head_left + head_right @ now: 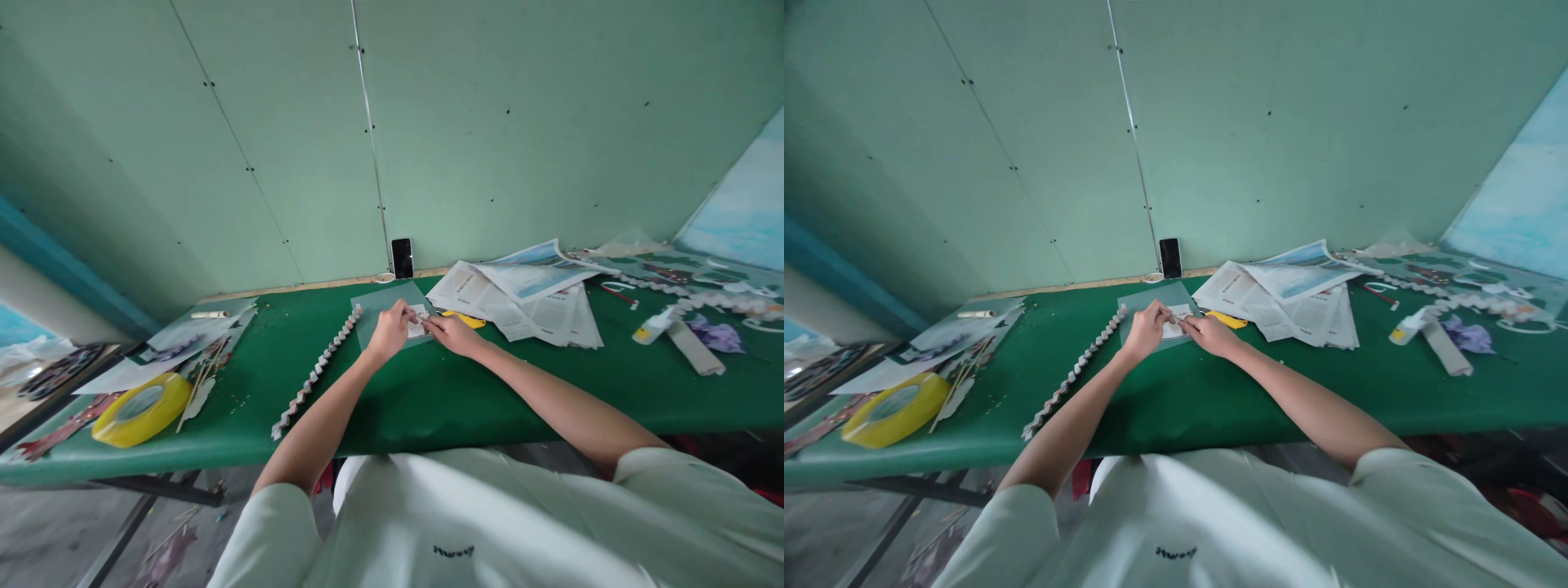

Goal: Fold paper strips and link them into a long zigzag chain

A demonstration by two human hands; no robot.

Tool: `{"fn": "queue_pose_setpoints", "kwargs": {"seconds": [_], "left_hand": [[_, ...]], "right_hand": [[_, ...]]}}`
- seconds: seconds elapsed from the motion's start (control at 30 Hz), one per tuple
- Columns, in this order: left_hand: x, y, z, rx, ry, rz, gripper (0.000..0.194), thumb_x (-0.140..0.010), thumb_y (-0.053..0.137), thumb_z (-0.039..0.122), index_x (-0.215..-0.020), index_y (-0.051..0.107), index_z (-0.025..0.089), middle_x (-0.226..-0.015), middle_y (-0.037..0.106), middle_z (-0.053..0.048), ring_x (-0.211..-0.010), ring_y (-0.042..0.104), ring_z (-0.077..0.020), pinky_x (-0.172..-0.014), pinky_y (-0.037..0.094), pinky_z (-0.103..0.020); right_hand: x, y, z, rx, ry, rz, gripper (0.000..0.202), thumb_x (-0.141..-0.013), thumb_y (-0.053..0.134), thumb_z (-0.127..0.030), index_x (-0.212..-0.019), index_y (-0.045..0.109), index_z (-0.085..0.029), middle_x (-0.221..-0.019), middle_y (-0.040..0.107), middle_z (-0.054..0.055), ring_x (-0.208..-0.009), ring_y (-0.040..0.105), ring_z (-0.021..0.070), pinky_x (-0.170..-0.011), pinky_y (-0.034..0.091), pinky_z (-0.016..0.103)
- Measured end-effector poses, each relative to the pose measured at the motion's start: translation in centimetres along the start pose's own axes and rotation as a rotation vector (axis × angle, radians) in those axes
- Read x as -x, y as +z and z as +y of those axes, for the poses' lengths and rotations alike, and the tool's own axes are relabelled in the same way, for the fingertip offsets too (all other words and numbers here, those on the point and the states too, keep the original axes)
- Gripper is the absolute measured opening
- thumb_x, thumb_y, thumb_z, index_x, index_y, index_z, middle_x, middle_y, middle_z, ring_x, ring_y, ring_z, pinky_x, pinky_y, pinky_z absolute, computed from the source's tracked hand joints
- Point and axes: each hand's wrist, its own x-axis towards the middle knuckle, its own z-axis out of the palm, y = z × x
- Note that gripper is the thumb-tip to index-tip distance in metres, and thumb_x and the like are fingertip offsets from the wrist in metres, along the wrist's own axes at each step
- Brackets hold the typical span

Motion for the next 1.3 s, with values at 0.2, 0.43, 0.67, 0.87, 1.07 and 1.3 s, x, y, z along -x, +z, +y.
{"fn": "queue_pose_setpoints", "kwargs": {"seconds": [0.2, 0.43, 0.67, 0.87, 1.07, 1.3], "left_hand": [[0.2, 0.0, 1.1, 0.023, -0.041, -0.066, 0.019, -0.103, 0.055, 0.028, -0.086, 0.055, 0.022, -0.084, 0.077, -0.003, -0.073, 0.070, -0.0174, -0.070, 0.049, -0.026], [0.3, 0.3, 1.5, 0.064, -0.062, -0.136, 0.024, -0.102, 0.059, 0.038, -0.084, 0.058, 0.021, -0.081, 0.076, -0.003, -0.075, 0.071, -0.0185, -0.068, 0.048, -0.026], [0.1, -0.2, 1.6, 0.083, -0.035, -0.095, 0.037, -0.101, 0.062, 0.045, -0.075, 0.059, 0.020, -0.071, 0.073, -0.003, -0.062, 0.061, -0.0141, -0.062, 0.043, -0.025], [-0.1, -0.3, 1.0, 0.108, -0.050, -0.050, 0.041, -0.098, 0.064, 0.051, -0.074, 0.061, 0.019, -0.069, 0.072, -0.003, -0.058, 0.057, -0.0136, -0.060, 0.042, -0.025], [-0.1, -0.4, 0.9, 0.100, -0.060, -0.097, 0.040, -0.099, 0.062, 0.051, -0.074, 0.063, 0.019, -0.069, 0.073, -0.003, -0.057, 0.056, -0.0134, -0.058, 0.039, -0.025], [-0.3, -0.2, 0.6, 0.159, -0.080, -0.095, 0.043, -0.098, 0.063, 0.055, -0.074, 0.060, 0.020, -0.071, 0.075, -0.004, -0.062, 0.063, -0.0150, -0.063, 0.046, -0.026]], "right_hand": [[0.0, 0.3, 0.1, -0.051, -0.021, 0.219, 0.037, -0.102, 0.058, -0.059, -0.112, 0.063, -0.024, -0.091, 0.071, 0.008, -0.077, 0.067, 0.0239, -0.067, 0.051, 0.033], [0.0, 0.5, 0.1, 0.005, -0.176, 0.305, 0.026, -0.104, 0.060, -0.049, -0.107, 0.068, -0.024, -0.095, 0.070, 0.009, -0.086, 0.067, 0.0243, -0.078, 0.056, 0.036], [0.1, 0.5, -0.9, -0.166, -0.210, 0.409, 0.020, -0.102, 0.066, -0.040, -0.106, 0.079, -0.025, -0.098, 0.078, 0.009, -0.088, 0.073, 0.0261, -0.081, 0.058, 0.041], [-0.1, 0.0, -1.1, -0.324, -0.081, 0.488, 0.020, -0.098, 0.071, -0.043, -0.101, 0.080, -0.025, -0.096, 0.077, 0.008, -0.090, 0.072, 0.0256, -0.081, 0.058, 0.040], [-0.6, -0.2, -1.4, -0.338, -0.069, 0.374, 0.029, -0.093, 0.075, -0.053, -0.098, 0.080, -0.025, -0.100, 0.074, 0.010, -0.091, 0.069, 0.0260, -0.081, 0.058, 0.041], [-1.0, 0.1, -0.7, -0.439, -0.012, 0.430, 0.029, -0.091, 0.077, -0.052, -0.089, 0.077, -0.024, -0.099, 0.071, 0.008, -0.094, 0.068, 0.0253, -0.079, 0.054, 0.037]]}}
